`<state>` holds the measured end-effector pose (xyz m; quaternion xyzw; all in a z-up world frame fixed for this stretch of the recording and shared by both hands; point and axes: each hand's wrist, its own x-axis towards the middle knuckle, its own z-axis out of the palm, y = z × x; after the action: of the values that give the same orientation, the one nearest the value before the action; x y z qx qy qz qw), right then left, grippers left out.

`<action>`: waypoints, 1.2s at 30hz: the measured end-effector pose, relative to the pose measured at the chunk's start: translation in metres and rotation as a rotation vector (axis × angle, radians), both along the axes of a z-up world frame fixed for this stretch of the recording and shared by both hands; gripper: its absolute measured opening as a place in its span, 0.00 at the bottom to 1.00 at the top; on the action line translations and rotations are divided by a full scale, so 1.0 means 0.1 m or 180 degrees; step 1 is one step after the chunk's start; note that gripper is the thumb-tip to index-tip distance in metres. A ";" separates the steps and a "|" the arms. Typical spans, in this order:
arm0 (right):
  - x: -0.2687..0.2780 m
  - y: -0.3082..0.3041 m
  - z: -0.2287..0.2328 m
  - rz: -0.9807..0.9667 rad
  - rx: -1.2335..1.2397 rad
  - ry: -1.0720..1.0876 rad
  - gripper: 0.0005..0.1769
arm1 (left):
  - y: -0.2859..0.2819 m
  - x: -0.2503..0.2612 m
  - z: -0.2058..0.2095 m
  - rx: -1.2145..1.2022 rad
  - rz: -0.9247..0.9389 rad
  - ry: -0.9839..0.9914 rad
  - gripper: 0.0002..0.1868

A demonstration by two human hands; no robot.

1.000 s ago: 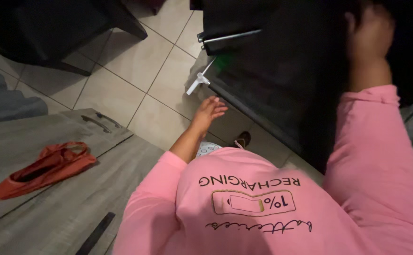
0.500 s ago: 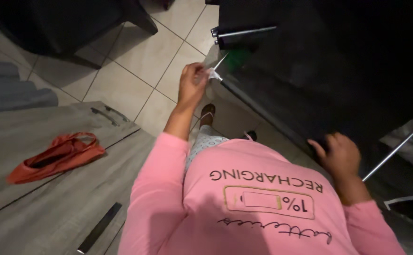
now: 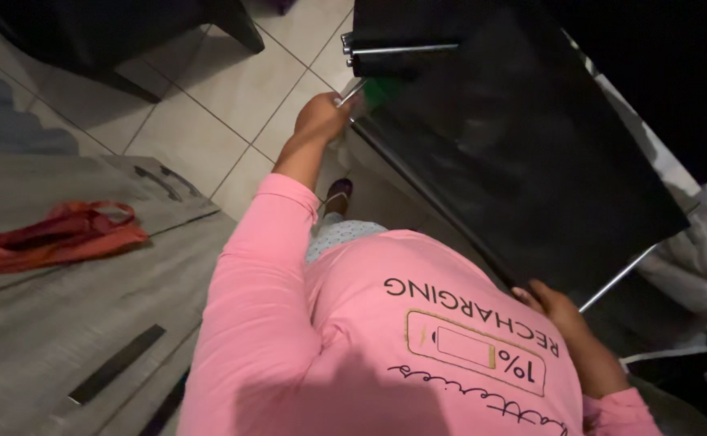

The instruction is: The person assembles a storage rack by inserting metal poles into plastic connectors and threading fabric panels onto the poles.

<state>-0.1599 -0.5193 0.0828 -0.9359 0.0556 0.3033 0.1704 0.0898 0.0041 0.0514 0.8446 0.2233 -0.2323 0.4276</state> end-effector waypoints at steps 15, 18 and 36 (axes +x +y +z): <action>0.32 -0.10 0.00 0.1653 -0.0190 -0.0838 0.19 | -0.16 0.00 0.04 0.0104 0.0160 0.0302 0.35; 0.38 -0.17 -0.06 0.1574 -0.0097 -0.0687 0.19 | -0.23 -0.03 0.14 0.0258 0.0149 0.0247 0.34; 0.41 -0.45 -0.16 0.0652 0.0287 0.0002 0.16 | 0.06 -0.09 0.05 -0.0626 0.0168 0.0154 0.41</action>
<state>-0.1193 -0.5645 0.0669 -0.9280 -0.0540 0.3215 0.1805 0.0812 0.0100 0.0561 0.7865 0.2319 -0.2621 0.5089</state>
